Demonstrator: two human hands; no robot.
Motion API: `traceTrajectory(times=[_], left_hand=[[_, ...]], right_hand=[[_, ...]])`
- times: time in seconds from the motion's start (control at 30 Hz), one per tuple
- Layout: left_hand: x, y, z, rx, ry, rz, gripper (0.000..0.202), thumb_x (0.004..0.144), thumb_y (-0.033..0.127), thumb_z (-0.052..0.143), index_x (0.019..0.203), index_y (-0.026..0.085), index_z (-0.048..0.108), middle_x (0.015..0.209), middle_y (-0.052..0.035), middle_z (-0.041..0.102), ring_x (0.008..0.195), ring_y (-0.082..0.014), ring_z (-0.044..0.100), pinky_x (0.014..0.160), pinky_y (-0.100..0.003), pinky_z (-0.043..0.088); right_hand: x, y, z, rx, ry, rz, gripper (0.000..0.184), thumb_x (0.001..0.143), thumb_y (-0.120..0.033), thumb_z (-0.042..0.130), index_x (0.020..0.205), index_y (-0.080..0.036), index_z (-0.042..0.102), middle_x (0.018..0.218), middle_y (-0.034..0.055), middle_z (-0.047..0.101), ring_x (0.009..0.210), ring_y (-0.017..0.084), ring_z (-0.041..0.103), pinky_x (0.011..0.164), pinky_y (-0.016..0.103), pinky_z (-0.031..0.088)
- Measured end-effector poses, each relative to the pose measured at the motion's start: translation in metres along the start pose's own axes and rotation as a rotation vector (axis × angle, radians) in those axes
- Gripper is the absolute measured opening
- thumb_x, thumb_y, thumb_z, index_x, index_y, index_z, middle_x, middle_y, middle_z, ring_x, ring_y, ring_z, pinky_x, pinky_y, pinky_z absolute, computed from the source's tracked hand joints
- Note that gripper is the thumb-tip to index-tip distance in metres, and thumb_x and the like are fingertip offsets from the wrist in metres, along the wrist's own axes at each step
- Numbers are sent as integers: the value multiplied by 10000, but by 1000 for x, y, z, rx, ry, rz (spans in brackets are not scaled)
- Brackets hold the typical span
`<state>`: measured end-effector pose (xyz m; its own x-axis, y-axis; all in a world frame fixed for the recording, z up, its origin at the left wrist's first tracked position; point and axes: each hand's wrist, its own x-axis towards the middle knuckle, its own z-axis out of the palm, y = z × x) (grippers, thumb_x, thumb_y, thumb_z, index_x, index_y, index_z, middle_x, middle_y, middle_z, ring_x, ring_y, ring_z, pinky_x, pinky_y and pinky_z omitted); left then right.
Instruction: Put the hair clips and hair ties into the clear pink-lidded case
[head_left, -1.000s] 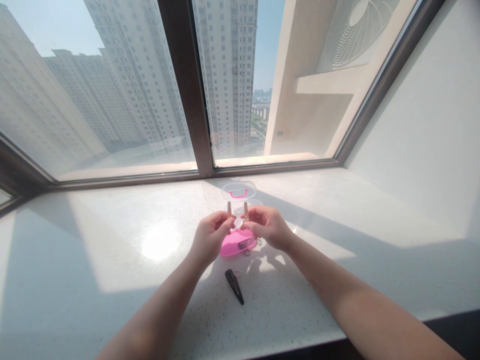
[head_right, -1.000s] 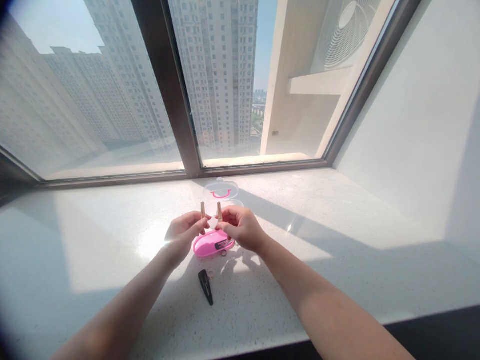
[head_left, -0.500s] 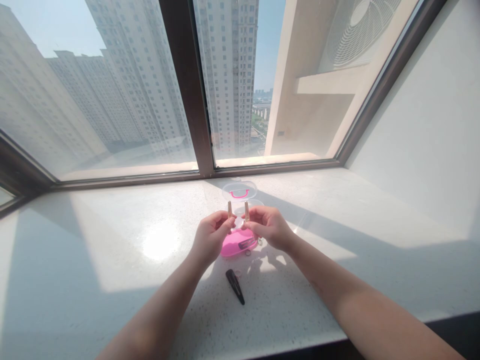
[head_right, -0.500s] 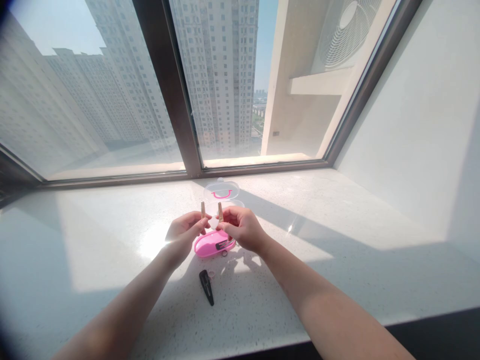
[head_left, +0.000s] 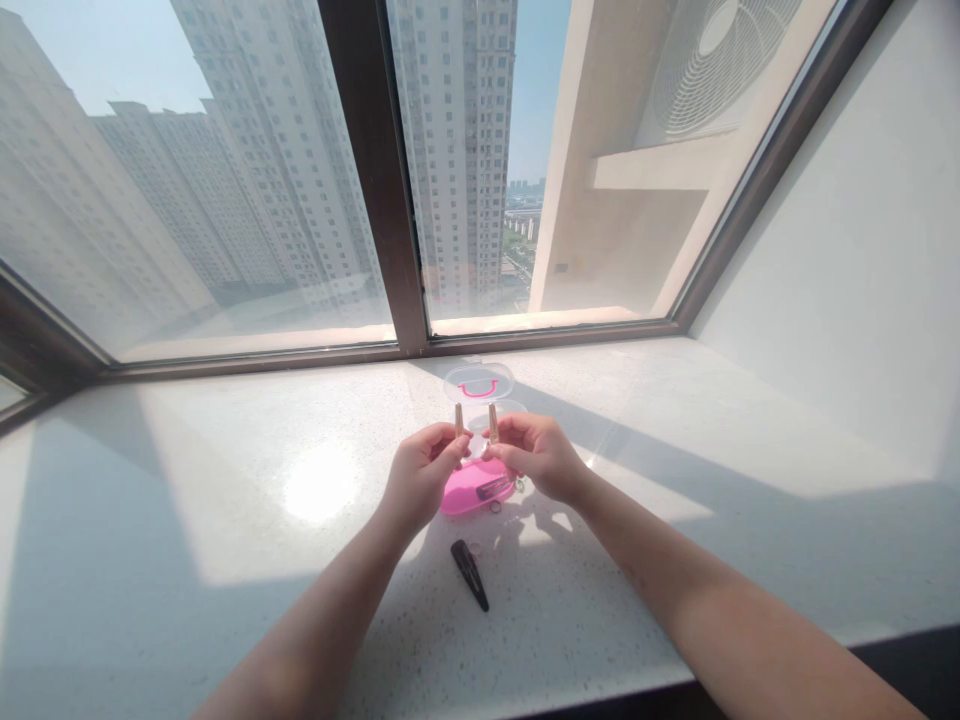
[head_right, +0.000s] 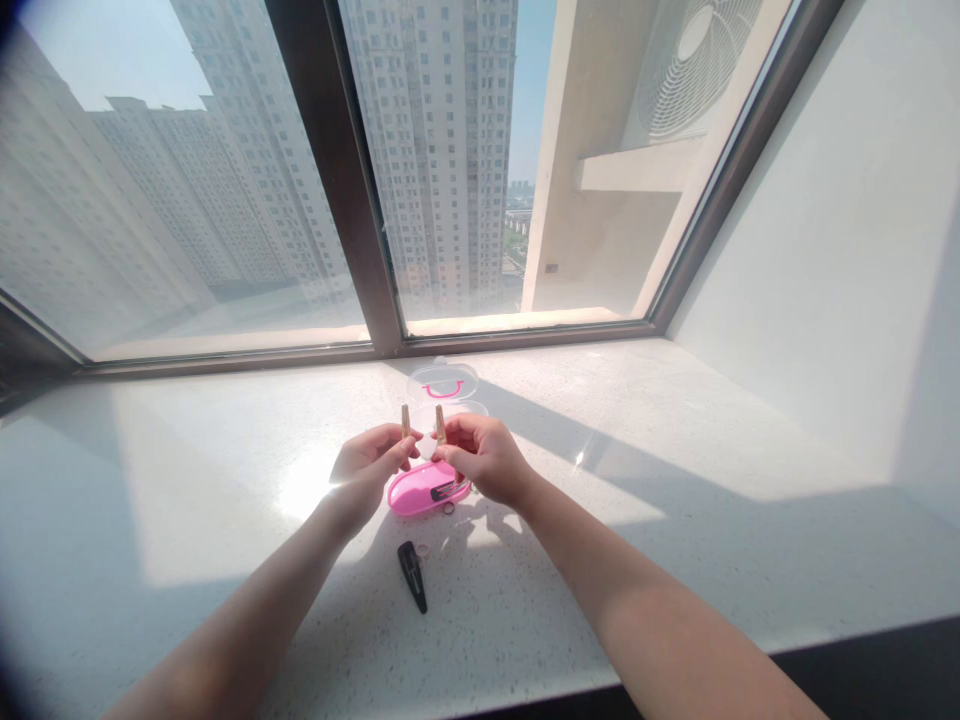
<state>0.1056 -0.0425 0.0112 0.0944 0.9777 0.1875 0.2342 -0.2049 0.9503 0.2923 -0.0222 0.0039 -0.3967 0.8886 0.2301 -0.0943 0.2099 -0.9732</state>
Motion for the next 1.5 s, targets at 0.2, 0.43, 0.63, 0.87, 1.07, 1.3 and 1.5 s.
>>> traceTrajectory(times=[0.2,0.43,0.63,0.87,1.07,1.3,1.5], left_hand=[[0,-1,0,4,-1,-4,214,870,350,603,869,164,708,717,-8,675,633,-127,592,604,-228,454],[1,-3,0,4,-2,-4,220,869,359,605,876,165,708,720,-11,676,640,-131,593,608,-234,452],[1,-4,1,6,2,-4,210,869,353,605,875,170,709,716,-5,675,635,-124,591,604,-227,448],[0,-2,0,15,2,-5,199,872,335,597,872,172,712,714,-8,679,640,-129,599,606,-228,455],[0,-2,1,13,5,1,201,870,338,597,877,174,714,716,-10,684,638,-132,603,605,-231,459],[-1,1,1,6,8,9,207,859,332,595,867,165,716,721,-25,692,642,-149,616,609,-248,474],[-1,-1,1,-6,3,8,209,855,332,596,874,162,716,723,-25,688,642,-147,611,622,-250,475]], right_hand=[[0,0,0,-2,6,7,146,761,-179,665,895,-122,651,704,26,678,494,100,550,438,221,440],[0,0,0,1,6,16,152,767,-176,661,908,-121,650,717,33,686,480,93,543,435,216,431],[1,0,1,8,-5,13,137,777,-168,653,908,-127,656,735,33,694,490,90,546,446,212,429],[0,-1,1,4,-6,8,150,778,-183,664,919,-130,664,747,36,705,492,94,556,463,222,430],[1,0,1,5,-2,8,166,772,-202,677,921,-128,668,747,37,706,503,102,569,461,224,434],[0,-1,2,21,-4,28,162,775,-195,666,925,-132,660,750,40,705,497,93,560,454,221,433],[0,1,1,24,-4,36,154,772,-182,662,915,-123,661,748,41,699,533,107,583,463,218,436]])
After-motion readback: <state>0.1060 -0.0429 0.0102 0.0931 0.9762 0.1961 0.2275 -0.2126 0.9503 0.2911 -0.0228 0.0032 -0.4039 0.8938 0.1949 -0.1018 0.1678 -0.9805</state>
